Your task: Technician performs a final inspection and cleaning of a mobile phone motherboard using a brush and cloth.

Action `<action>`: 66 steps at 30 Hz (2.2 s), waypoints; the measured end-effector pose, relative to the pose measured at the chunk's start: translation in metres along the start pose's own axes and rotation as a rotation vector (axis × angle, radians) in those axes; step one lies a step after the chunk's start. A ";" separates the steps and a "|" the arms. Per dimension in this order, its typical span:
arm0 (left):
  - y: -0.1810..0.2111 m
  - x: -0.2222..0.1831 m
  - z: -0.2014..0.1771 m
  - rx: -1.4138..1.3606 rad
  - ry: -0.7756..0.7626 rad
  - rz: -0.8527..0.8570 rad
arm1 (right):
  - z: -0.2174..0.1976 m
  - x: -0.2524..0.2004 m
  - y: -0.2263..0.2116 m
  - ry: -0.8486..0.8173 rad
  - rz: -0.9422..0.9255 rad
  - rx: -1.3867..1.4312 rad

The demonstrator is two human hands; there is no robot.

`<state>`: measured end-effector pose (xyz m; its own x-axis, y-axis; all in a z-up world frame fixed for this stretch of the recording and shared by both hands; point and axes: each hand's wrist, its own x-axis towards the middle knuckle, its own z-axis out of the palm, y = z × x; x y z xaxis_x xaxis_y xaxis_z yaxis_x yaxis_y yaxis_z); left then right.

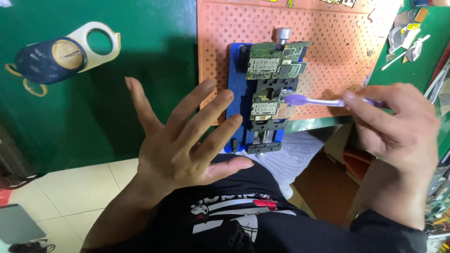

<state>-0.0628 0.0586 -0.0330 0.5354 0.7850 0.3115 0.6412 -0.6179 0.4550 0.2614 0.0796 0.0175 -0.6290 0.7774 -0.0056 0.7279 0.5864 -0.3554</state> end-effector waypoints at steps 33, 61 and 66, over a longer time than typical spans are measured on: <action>-0.002 0.000 0.002 0.004 0.033 0.014 | -0.010 0.002 0.000 -0.119 0.080 -0.014; -0.002 -0.001 0.002 0.013 0.037 0.015 | -0.013 -0.001 0.008 -0.080 0.042 0.118; -0.001 -0.001 0.003 0.005 0.044 0.004 | -0.008 0.005 0.001 -0.119 0.054 0.007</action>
<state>-0.0627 0.0588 -0.0361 0.5132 0.7839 0.3493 0.6424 -0.6208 0.4493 0.2614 0.0859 0.0247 -0.6175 0.7748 -0.1355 0.7597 0.5428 -0.3582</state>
